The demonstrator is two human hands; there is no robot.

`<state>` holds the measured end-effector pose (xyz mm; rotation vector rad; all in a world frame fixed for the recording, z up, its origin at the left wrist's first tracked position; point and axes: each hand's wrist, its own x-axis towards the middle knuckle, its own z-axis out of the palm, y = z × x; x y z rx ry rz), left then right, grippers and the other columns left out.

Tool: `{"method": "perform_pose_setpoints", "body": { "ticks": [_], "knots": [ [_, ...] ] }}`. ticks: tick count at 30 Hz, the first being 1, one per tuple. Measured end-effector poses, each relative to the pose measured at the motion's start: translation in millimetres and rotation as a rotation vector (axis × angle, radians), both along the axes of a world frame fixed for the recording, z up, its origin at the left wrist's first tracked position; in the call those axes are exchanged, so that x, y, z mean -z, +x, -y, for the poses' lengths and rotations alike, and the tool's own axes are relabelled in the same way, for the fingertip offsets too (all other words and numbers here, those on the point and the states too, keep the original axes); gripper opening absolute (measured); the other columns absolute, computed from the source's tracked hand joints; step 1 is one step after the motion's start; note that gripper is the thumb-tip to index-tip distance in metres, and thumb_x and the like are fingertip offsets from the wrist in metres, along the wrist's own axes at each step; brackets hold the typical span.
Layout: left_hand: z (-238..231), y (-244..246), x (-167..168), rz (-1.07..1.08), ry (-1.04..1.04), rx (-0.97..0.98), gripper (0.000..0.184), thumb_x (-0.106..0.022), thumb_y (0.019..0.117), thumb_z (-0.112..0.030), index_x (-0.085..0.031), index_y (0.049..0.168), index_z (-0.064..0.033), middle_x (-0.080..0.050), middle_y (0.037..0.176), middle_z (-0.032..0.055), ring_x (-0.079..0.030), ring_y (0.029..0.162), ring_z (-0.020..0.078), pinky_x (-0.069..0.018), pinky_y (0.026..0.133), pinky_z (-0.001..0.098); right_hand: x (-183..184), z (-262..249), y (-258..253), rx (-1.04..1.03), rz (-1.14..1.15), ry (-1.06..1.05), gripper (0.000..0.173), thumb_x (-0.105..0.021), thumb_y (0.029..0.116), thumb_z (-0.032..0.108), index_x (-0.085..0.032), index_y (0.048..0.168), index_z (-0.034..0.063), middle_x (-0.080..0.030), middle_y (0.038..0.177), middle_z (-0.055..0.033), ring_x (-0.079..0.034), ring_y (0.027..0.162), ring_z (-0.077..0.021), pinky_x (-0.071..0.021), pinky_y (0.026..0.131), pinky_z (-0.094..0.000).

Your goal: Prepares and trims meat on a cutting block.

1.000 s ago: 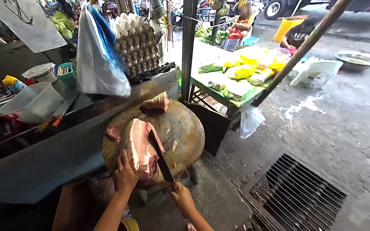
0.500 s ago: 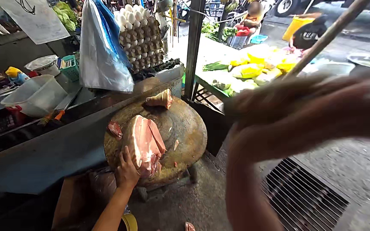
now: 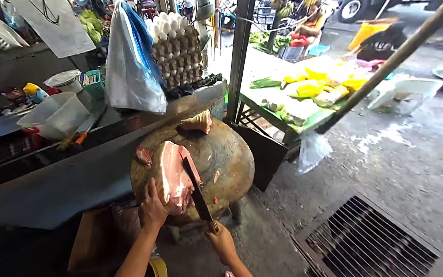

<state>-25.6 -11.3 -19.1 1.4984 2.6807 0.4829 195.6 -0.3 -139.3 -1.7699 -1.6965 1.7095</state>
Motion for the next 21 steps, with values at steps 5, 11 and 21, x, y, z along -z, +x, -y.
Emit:
{"method": "perform_pose_setpoints", "body": {
  "ticks": [5,11,21],
  "knots": [
    [1.6,-17.4,4.3,0.039,0.095,0.039,0.104,-0.067,0.0808,-0.061,-0.035,0.157,0.0017,-0.043,0.153,0.0326,-0.064,0.113,0.0527,-0.0508,0.085,0.0679,-16.3,15.0,43.2,0.146,-0.188,0.051,0.020,-0.072,0.0902,0.015,-0.064,0.103,0.0023,-0.062,0.073,-0.0084,-0.060,0.056,-0.0183,-0.0535,0.058,-0.0402],
    [0.6,-61.5,3.1,0.110,0.092,0.068,0.089,-0.067,0.0895,-0.049,-0.038,0.155,0.0031,-0.048,0.150,0.0311,-0.061,0.119,0.0534,-0.0460,0.091,0.0724,-40.2,-31.5,69.6,0.044,-0.049,0.168,0.024,-0.072,0.0929,0.021,-0.066,0.110,0.0048,-0.065,0.077,-0.0095,-0.063,0.063,-0.0217,-0.0550,0.065,-0.0451],
    [-15.9,-118.7,-41.0,0.338,-0.306,0.175,0.098,-0.070,0.0891,-0.054,-0.026,0.162,-0.0045,-0.036,0.161,0.0239,-0.057,0.129,0.0444,-0.0462,0.104,0.0621,-26.8,-73.5,-14.1,0.441,-0.455,-0.045,0.019,-0.066,0.0942,0.002,-0.058,0.110,-0.0041,-0.062,0.066,-0.0066,-0.060,0.050,-0.0139,-0.0557,0.050,-0.0295]
  ]
}}
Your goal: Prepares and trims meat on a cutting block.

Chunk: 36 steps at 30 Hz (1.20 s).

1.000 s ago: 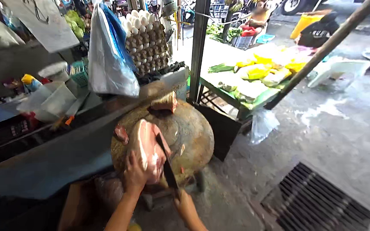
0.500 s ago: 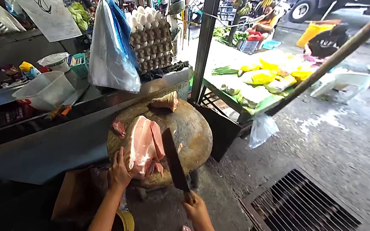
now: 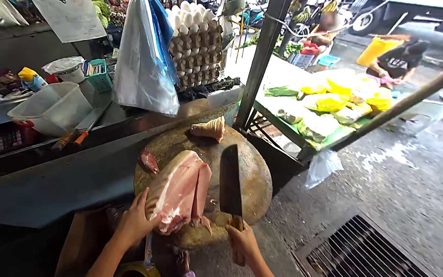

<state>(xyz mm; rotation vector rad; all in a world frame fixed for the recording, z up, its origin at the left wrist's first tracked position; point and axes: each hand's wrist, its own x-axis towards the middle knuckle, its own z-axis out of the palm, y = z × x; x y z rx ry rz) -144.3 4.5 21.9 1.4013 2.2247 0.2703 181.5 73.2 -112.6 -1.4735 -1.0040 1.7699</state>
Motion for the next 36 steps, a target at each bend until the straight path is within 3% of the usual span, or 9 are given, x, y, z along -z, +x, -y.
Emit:
{"method": "perform_pose_setpoints", "body": {
  "ticks": [3,6,8,15,23,27,31,33,36],
  "knots": [
    [-41.1,4.7,-30.7,0.121,-0.154,0.006,0.089,-0.063,0.0977,-0.054,-0.028,0.160,-0.0016,-0.043,0.155,0.0277,-0.047,0.141,0.0409,-0.0362,0.117,0.0558,10.3,10.7,-39.8,0.138,-0.102,-0.021,0.020,-0.063,0.0928,0.001,-0.055,0.110,-0.0056,-0.065,0.069,-0.0082,-0.065,0.056,-0.0152,-0.0589,0.056,-0.0311],
    [-92.9,15.9,-35.6,0.138,-0.189,0.062,0.099,-0.065,0.0946,-0.057,-0.018,0.163,-0.0045,-0.040,0.158,0.0260,-0.044,0.144,0.0388,-0.0354,0.118,0.0539,19.9,10.2,-69.5,0.213,-0.177,-0.004,0.031,-0.063,0.0934,-0.002,-0.057,0.123,-0.0093,-0.074,0.098,-0.0165,-0.073,0.079,-0.0195,-0.0624,0.074,-0.0346],
    [-118.3,18.7,-28.0,0.106,-0.242,0.053,0.106,-0.065,0.0916,-0.063,-0.016,0.163,-0.0025,-0.043,0.155,0.0275,-0.047,0.141,0.0401,-0.0381,0.115,0.0543,21.1,0.5,-81.7,0.241,-0.178,0.002,0.039,-0.062,0.0921,-0.002,-0.056,0.130,-0.0088,-0.072,0.105,-0.0180,-0.072,0.083,-0.0194,-0.0619,0.076,-0.0344],
    [-126.2,-9.6,-10.8,0.222,-0.260,0.033,0.103,-0.070,0.0895,-0.059,-0.022,0.162,-0.0054,-0.044,0.152,0.0285,-0.047,0.139,0.0412,-0.0387,0.114,0.0556,-1.6,-34.0,-116.9,0.368,-0.125,-0.015,0.023,-0.060,0.0858,-0.004,-0.057,0.109,-0.0041,-0.067,0.082,-0.0097,-0.065,0.065,-0.0135,-0.0565,0.060,-0.0307],
    [-113.7,-84.3,3.7,0.353,-0.119,0.098,0.093,-0.074,0.0893,-0.050,-0.030,0.160,-0.0074,-0.051,0.148,0.0251,-0.051,0.136,0.0367,-0.0394,0.114,0.0541,-42.8,-9.8,-167.2,0.349,-0.094,-0.032,0.034,-0.062,0.0787,-0.007,-0.055,0.112,-0.0061,-0.067,0.086,-0.0130,-0.064,0.065,-0.0161,-0.0561,0.058,-0.0322],
    [-101.9,-137.8,8.6,0.742,-0.060,0.015,0.080,-0.069,0.0924,-0.031,-0.031,0.158,-0.0048,-0.057,0.138,0.0215,-0.063,0.118,0.0275,-0.0530,0.101,0.0452,-78.7,-6.5,-189.9,0.355,-0.174,0.014,0.034,-0.058,0.0842,-0.009,-0.052,0.118,-0.0081,-0.074,0.097,-0.0143,-0.072,0.071,-0.0161,-0.0618,0.063,-0.0310],
    [-83.3,-176.5,21.8,1.084,-0.039,-0.207,0.054,-0.052,0.0955,-0.032,-0.041,0.142,-0.0087,-0.071,0.101,-0.0015,-0.071,0.088,0.0063,-0.0612,0.079,0.0276,-108.5,-20.3,-211.7,0.212,-0.257,0.158,0.034,-0.055,0.0835,-0.003,-0.052,0.117,-0.0068,-0.075,0.113,-0.0151,-0.077,0.092,-0.0215,-0.0649,0.076,-0.0362],
    [-79.6,-184.0,34.9,1.177,0.010,-0.327,0.031,-0.041,0.1054,-0.030,-0.054,0.126,-0.0113,-0.074,0.092,-0.0034,-0.072,0.083,0.0055,-0.0617,0.076,0.0263,-112.9,-30.3,-226.8,0.102,-0.282,0.237,0.034,-0.057,0.0822,0.000,-0.054,0.116,-0.0053,-0.075,0.118,-0.0138,-0.075,0.102,-0.0227,-0.0646,0.081,-0.0381],
    [-84.3,-189.3,62.4,1.260,0.055,-0.394,0.035,-0.030,0.1113,-0.032,-0.057,0.124,-0.0129,-0.074,0.092,-0.0029,-0.072,0.083,0.0051,-0.0618,0.075,0.0250,-110.7,-37.9,-240.5,-0.032,-0.238,0.304,0.041,-0.065,0.0797,0.001,-0.059,0.120,-0.0062,-0.075,0.118,-0.0123,-0.074,0.106,-0.0186,-0.0631,0.089,-0.0353]
  ]
}}
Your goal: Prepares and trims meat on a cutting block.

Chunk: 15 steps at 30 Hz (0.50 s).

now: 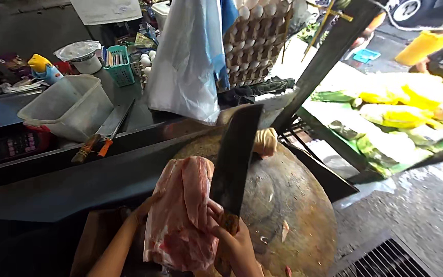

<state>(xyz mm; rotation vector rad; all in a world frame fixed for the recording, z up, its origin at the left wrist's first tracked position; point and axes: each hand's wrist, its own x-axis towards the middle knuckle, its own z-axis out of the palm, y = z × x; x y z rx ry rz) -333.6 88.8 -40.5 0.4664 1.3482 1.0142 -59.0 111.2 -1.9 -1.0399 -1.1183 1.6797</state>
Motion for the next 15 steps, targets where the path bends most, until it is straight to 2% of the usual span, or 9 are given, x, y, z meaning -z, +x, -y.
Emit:
{"method": "perform_pose_setpoints", "body": {
  "ticks": [2,4,6,8,9,11,13,15],
  "knots": [
    [-8.4,-2.9,13.4,0.001,-0.047,0.060,0.041,-0.027,0.1121,-0.037,-0.055,0.129,-0.0128,-0.073,0.096,-0.0007,-0.071,0.086,0.0068,-0.0612,0.078,0.0273,-2.2,-2.0,0.6,-0.023,0.160,0.018,0.040,-0.069,0.0772,0.005,-0.063,0.116,-0.0004,-0.075,0.100,-0.0031,-0.072,0.089,-0.0072,-0.0607,0.080,-0.0264],
    [-18.8,0.6,22.2,-0.046,-0.126,0.146,0.049,-0.025,0.1121,-0.044,-0.053,0.135,-0.0118,-0.071,0.105,0.0040,-0.070,0.093,0.0109,-0.0594,0.083,0.0322,-3.9,-3.3,10.4,-0.028,0.240,0.036,0.040,-0.069,0.0788,0.004,-0.063,0.119,0.0001,-0.075,0.098,-0.0013,-0.071,0.087,-0.0040,-0.0600,0.079,-0.0239],
    [-29.9,7.6,25.4,-0.117,-0.172,0.236,0.057,-0.025,0.1111,-0.049,-0.050,0.143,-0.0093,-0.066,0.122,0.0100,-0.066,0.108,0.0155,-0.0551,0.094,0.0375,-0.7,-2.1,25.4,0.014,0.223,0.066,0.042,-0.068,0.0789,0.003,-0.061,0.120,-0.0026,-0.076,0.105,-0.0048,-0.073,0.094,-0.0079,-0.0608,0.084,-0.0268],
    [-42.2,15.2,24.2,-0.199,-0.189,0.280,0.062,-0.028,0.1100,-0.053,-0.051,0.144,-0.0057,-0.063,0.130,0.0151,-0.063,0.117,0.0201,-0.0521,0.099,0.0415,2.6,-3.9,46.1,0.052,0.147,0.098,0.043,-0.065,0.0818,0.000,-0.058,0.124,-0.0079,-0.075,0.117,-0.0131,-0.073,0.108,-0.0193,-0.0618,0.093,-0.0350],
    [-47.0,19.5,21.0,-0.255,-0.192,0.281,0.064,-0.029,0.1096,-0.053,-0.052,0.142,-0.0038,-0.063,0.131,0.0165,-0.063,0.117,0.0212,-0.0513,0.100,0.0420,3.1,-4.6,58.7,0.066,0.122,0.102,0.040,-0.063,0.0843,-0.001,-0.059,0.124,-0.0091,-0.074,0.118,-0.0149,-0.074,0.108,-0.0223,-0.0623,0.092,-0.0372],
    [-55.4,26.1,16.7,-0.379,-0.184,0.253,0.065,-0.034,0.1100,-0.051,-0.052,0.141,0.0027,-0.060,0.135,0.0235,-0.060,0.124,0.0285,-0.0471,0.106,0.0472,2.6,-3.0,88.4,0.082,0.115,0.068,0.031,-0.060,0.0881,0.000,-0.060,0.119,-0.0070,-0.075,0.114,-0.0147,-0.076,0.098,-0.0250,-0.0655,0.083,-0.0390],
    [-64.6,32.1,18.0,-0.506,-0.173,0.180,0.062,-0.039,0.1108,-0.044,-0.048,0.142,0.0083,-0.059,0.133,0.0292,-0.059,0.123,0.0347,-0.0454,0.107,0.0513,-0.1,1.6,118.8,0.076,0.159,-0.012,0.026,-0.059,0.0889,0.001,-0.060,0.114,-0.0037,-0.076,0.109,-0.0123,-0.077,0.087,-0.0240,-0.0666,0.074,-0.0385],
    [-68.8,33.9,22.7,-0.608,-0.198,0.055,0.059,-0.052,0.1068,-0.043,-0.055,0.132,0.0097,-0.065,0.117,0.0275,-0.065,0.106,0.0327,-0.0509,0.097,0.0512,0.9,5.9,146.6,0.039,0.242,-0.067,0.024,-0.061,0.0902,0.000,-0.059,0.114,-0.0034,-0.076,0.103,-0.0105,-0.077,0.081,-0.0208,-0.0661,0.073,-0.0361]
  ]
}}
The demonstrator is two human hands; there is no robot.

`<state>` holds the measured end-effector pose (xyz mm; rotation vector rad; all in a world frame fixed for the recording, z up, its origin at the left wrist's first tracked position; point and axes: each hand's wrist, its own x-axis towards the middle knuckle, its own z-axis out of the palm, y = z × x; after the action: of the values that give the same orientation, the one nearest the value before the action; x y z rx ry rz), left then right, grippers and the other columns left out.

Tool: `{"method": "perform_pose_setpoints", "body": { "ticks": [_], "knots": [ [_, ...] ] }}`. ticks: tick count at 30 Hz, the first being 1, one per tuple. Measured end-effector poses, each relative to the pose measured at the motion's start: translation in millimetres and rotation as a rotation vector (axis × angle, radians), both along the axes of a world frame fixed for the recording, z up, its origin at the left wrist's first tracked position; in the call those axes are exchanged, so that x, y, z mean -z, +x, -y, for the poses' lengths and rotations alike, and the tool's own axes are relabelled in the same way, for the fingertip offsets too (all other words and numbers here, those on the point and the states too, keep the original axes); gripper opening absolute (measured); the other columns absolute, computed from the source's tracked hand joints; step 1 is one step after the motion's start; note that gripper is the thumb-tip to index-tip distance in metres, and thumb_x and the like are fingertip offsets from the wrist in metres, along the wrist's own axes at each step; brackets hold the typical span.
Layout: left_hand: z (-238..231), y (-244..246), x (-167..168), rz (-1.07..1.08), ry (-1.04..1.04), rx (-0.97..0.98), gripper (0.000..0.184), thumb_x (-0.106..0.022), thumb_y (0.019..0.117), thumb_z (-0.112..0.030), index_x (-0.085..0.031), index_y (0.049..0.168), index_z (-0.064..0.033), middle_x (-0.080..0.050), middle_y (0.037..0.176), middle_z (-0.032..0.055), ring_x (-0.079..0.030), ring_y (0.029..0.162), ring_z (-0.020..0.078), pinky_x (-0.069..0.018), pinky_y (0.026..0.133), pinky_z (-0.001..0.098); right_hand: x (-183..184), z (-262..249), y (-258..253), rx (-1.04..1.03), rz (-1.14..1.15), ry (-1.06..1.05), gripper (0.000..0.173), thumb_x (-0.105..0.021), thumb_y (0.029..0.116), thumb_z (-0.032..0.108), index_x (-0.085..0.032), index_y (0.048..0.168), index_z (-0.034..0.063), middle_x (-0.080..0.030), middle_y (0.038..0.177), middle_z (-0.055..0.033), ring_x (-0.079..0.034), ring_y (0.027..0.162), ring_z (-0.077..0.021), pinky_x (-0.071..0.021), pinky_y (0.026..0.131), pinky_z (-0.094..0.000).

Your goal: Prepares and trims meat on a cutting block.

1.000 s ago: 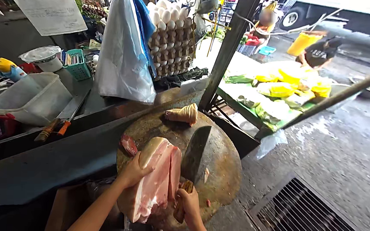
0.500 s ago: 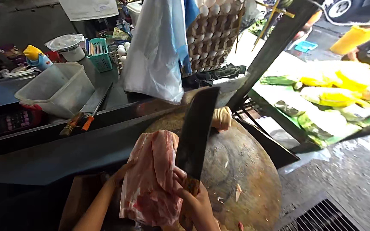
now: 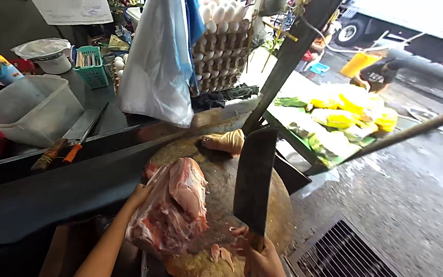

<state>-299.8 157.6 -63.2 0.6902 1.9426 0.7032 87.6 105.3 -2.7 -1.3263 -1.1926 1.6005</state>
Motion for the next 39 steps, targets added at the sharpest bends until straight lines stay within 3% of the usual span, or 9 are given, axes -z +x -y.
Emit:
{"method": "perform_pose_setpoints", "body": {
  "ticks": [4,8,12,25,31,33,35,37,39],
  "knots": [
    [20.8,8.6,-9.5,0.017,0.058,-0.105,0.046,-0.059,0.1051,-0.031,-0.055,0.122,0.0109,-0.064,0.104,0.0237,-0.061,0.089,0.0265,-0.0516,0.084,0.0453,30.5,12.1,39.0,-0.048,0.296,0.055,0.025,-0.073,0.0868,0.013,-0.063,0.107,0.0006,-0.060,0.073,0.0016,-0.056,0.057,-0.0056,-0.0515,0.057,-0.0263],
    [79.6,20.2,-42.0,0.161,0.136,-0.011,0.053,-0.034,0.1122,-0.040,-0.039,0.154,-0.0067,-0.058,0.140,0.0185,-0.060,0.124,0.0257,-0.0492,0.104,0.0460,56.3,22.1,65.7,-0.153,0.398,0.103,0.027,-0.076,0.0869,0.019,-0.066,0.103,-0.0005,-0.061,0.072,-0.0030,-0.056,0.057,-0.0099,-0.0518,0.058,-0.0330],
    [114.3,47.1,-52.6,-0.013,0.071,-0.118,0.066,-0.021,0.1107,-0.053,-0.044,0.152,-0.0074,-0.049,0.152,0.0199,-0.046,0.141,0.0329,-0.0364,0.114,0.0572,75.6,26.6,99.0,-0.185,0.398,0.090,0.028,-0.076,0.0877,0.019,-0.067,0.104,-0.0015,-0.063,0.073,-0.0057,-0.059,0.057,-0.0125,-0.0532,0.059,-0.0351],
    [108.0,134.3,-33.5,-0.112,0.140,-0.410,0.070,-0.006,0.1114,-0.048,-0.046,0.148,-0.0027,-0.056,0.141,0.0224,-0.056,0.128,0.0326,-0.0458,0.104,0.0555,97.8,37.1,151.7,-0.144,0.367,0.040,0.031,-0.075,0.0885,0.017,-0.067,0.109,-0.0046,-0.067,0.078,-0.0126,-0.063,0.061,-0.0202,-0.0550,0.063,-0.0430],
    [125.9,244.4,-43.4,0.284,-0.085,-0.408,0.080,-0.002,0.1059,-0.062,-0.030,0.158,-0.0085,-0.049,0.146,0.0314,-0.062,0.114,0.0485,-0.0548,0.084,0.0620,81.6,19.6,166.3,-0.099,0.299,0.026,0.032,-0.069,0.0937,0.019,-0.064,0.116,-0.0041,-0.063,0.072,-0.0081,-0.060,0.054,-0.0143,-0.0548,0.056,-0.0359],
    [130.5,257.9,-42.7,0.279,-0.079,-0.245,0.077,-0.009,0.1095,-0.056,-0.041,0.150,0.0020,-0.065,0.127,0.0274,-0.071,0.101,0.0377,-0.0585,0.082,0.0505,75.2,13.7,167.2,-0.083,0.240,0.012,0.029,-0.067,0.0951,0.019,-0.062,0.114,-0.0029,-0.060,0.066,-0.0038,-0.057,0.049,-0.0111,-0.0539,0.051,-0.0315],
    [136.1,270.5,-49.0,-0.175,0.069,-0.114,0.044,-0.041,0.1120,-0.031,-0.067,0.120,0.0034,-0.075,0.098,0.0132,-0.073,0.085,0.0226,-0.0592,0.077,0.0406,68.6,10.9,166.7,-0.065,0.185,0.011,0.026,-0.066,0.0949,0.019,-0.062,0.111,-0.0015,-0.058,0.062,-0.0005,-0.056,0.045,-0.0086,-0.0531,0.047,-0.0280],
    [140.7,275.3,-52.3,-0.758,0.391,-0.054,0.034,-0.074,0.0927,-0.025,-0.070,0.112,0.0025,-0.071,0.103,0.0177,-0.070,0.095,0.0324,-0.0566,0.085,0.0526,61.5,11.0,163.8,-0.065,0.128,0.006,0.023,-0.064,0.0952,0.017,-0.061,0.109,-0.0002,-0.058,0.061,0.0019,-0.055,0.045,-0.0067,-0.0527,0.046,-0.0254],
    [129.9,263.8,-51.3,-1.049,0.544,0.030,0.070,-0.079,0.0820,-0.043,-0.062,0.130,0.0043,-0.060,0.133,0.0299,-0.056,0.126,0.0503,-0.0423,0.106,0.0658,58.4,12.9,158.5,-0.083,0.077,0.001,0.022,-0.064,0.0953,0.017,-0.061,0.109,0.0003,-0.058,0.061,0.0022,-0.056,0.045,-0.0070,-0.0532,0.046,-0.0252]
  ]
}}
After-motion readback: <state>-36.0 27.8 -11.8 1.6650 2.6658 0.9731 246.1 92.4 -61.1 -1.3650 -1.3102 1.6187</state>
